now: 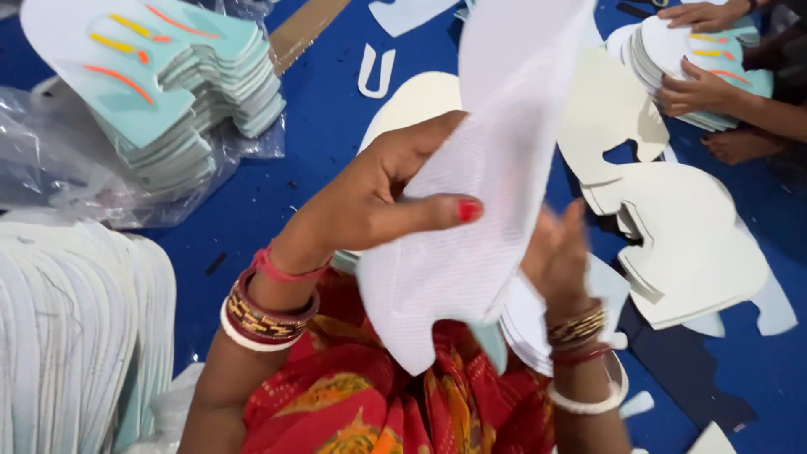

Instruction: The person sorts and stacks white shoe upper components with decorative orange accents.

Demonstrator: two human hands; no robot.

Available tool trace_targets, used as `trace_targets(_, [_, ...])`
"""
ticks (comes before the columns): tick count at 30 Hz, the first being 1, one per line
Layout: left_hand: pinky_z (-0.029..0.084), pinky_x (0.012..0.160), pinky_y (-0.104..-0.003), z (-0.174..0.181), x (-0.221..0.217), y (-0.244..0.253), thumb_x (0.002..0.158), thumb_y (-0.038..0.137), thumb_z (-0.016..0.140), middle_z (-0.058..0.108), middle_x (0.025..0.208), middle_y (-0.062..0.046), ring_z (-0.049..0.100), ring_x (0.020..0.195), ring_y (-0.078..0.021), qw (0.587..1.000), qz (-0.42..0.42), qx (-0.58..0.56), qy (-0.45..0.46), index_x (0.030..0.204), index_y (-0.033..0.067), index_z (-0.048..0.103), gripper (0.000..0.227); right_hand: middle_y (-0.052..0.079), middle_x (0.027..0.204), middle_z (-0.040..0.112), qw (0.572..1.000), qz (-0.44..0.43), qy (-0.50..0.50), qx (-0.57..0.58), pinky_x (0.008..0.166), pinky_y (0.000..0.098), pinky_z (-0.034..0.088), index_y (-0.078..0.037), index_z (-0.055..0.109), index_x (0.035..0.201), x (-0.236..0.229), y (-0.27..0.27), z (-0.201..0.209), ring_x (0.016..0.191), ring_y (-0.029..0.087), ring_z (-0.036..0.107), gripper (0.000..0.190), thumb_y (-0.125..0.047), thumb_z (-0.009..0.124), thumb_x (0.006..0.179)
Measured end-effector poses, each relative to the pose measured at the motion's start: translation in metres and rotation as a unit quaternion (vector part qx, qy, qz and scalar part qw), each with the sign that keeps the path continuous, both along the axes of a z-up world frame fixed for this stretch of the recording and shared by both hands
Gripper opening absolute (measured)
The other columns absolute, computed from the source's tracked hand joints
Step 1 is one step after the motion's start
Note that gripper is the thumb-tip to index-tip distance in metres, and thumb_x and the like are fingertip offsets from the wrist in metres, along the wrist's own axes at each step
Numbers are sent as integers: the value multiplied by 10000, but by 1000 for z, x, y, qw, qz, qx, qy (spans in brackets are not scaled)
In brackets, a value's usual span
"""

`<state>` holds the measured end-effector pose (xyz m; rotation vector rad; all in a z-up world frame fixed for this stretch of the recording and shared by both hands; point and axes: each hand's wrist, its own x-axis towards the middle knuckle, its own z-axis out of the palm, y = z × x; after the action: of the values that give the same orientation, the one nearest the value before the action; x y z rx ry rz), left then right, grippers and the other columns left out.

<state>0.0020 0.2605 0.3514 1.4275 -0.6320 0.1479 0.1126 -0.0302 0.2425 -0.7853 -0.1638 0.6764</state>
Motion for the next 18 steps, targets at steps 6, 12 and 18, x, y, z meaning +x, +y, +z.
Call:
trace_targets(6, [568,1071,-350,-37,28,20,998,103,707,669,1384,-141,689,1222,-180,979,-48,-170,98,1609,12,354,711,298,1527,467,988,147,-3,38,1146,526,410,112,304,1596,-20,14,-84,1374,358,505,927,-568,560,1020])
trace_targets(12, [556,1122,-354,-44,20,35,1049,168,727,625,1439,-160,654,1288,-183,987,99,-104,71,1625,24,359,699,175,1358,563,915,22,-227,-332,1005,402,516,54,472,1445,-30,43,42,1222,259,582,638,-359,631,985])
trace_targets(18, [537,1128,-361,24,-8,-9,1008,305,687,505,1588,-156,569,1424,-224,983,128,123,37,1594,68,348,718,177,1329,597,931,-2,-263,-254,1021,368,480,68,463,1423,-68,42,130,1201,251,587,593,-375,570,1043])
